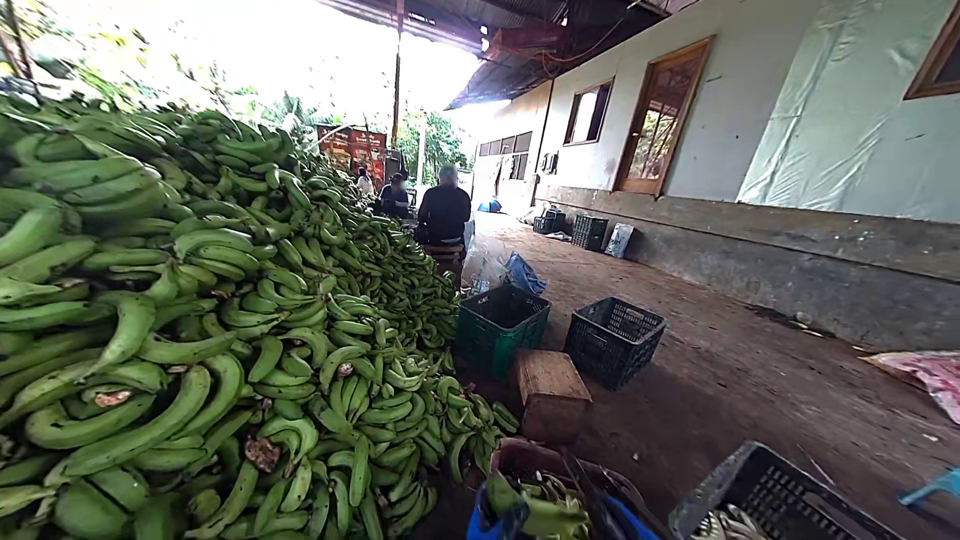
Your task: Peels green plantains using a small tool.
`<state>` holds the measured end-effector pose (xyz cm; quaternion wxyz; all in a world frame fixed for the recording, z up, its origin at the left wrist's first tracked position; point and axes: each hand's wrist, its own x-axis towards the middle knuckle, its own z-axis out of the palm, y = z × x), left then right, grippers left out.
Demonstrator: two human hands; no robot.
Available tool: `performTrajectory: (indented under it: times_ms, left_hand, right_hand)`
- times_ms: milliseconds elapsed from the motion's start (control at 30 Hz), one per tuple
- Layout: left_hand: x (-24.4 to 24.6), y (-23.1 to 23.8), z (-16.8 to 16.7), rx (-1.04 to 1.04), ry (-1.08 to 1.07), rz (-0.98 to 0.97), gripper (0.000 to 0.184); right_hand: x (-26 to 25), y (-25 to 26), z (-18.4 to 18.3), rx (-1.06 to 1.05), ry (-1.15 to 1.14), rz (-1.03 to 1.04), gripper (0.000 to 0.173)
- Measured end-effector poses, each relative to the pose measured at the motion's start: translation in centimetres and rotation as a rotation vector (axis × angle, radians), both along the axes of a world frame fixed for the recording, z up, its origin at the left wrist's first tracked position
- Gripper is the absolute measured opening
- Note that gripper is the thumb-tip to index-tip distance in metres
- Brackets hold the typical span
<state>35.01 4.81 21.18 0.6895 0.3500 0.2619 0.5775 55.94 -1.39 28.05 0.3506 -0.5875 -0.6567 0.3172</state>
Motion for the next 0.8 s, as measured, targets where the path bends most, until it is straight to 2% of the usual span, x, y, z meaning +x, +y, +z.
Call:
performTrajectory:
  times_ms: [133,200,300,333,400,467,500,600,633,667,800]
  left_hand:
    - [0.6,0.4,2.5,0.058,0.124,0.198,0.064]
    - [1.0,0.9,2.9,0.110,0.187,0.221,0.066]
    - [2.1,1.3,1.8,0.207,0.271,0.238,0.063]
    - [2.6,1.4,1.4,0.205,0.303,0.237,0.063]
    - [3.2,1.6,0.8,0.225,0.387,0.237,0.062]
    - [3.8,1.8,0.0,0.317,0.439,0.236,0.058]
    - [3.9,1.8,-0.2,0.360,0.425,0.225,0.057]
    - [3.4,1.1,0.6,0.313,0.292,0.155,0.059]
    - [3.0,1.1,1.5,0.262,0.283,0.129,0.060]
    - [2.7,1.2,2.3,0.230,0.276,0.082,0.059]
    - [2.0,1.7,3.5,0.149,0.423,-0.069,0.065]
  right_hand:
    - [0.1,1.0,1.1,0.081,-0.119,-0.104,0.051]
    - [0.5,2.2,-0.4,0.069,-0.114,-0.093,0.050]
    - [1.2,2.8,-2.9,-0.021,-0.034,-0.102,0.049]
    - [1.5,2.7,-3.2,0.007,0.003,-0.121,0.048]
    - [1.6,1.9,-3.6,0.213,0.082,-0.170,0.047]
    - [2.3,1.0,-3.3,0.341,0.113,-0.177,0.047]
    - [2.7,0.7,-3.1,0.238,0.038,-0.173,0.045]
    - [3.9,2.4,-5.3,-0.580,-0.269,-0.036,0.049]
    - [4.1,3.0,-6.5,-0.673,-0.282,0.007,0.050]
    - [4.3,3.1,-7.1,-0.641,-0.248,0.022,0.049]
    - [4.8,1.4,-5.9,-0.174,-0.039,0.074,0.050]
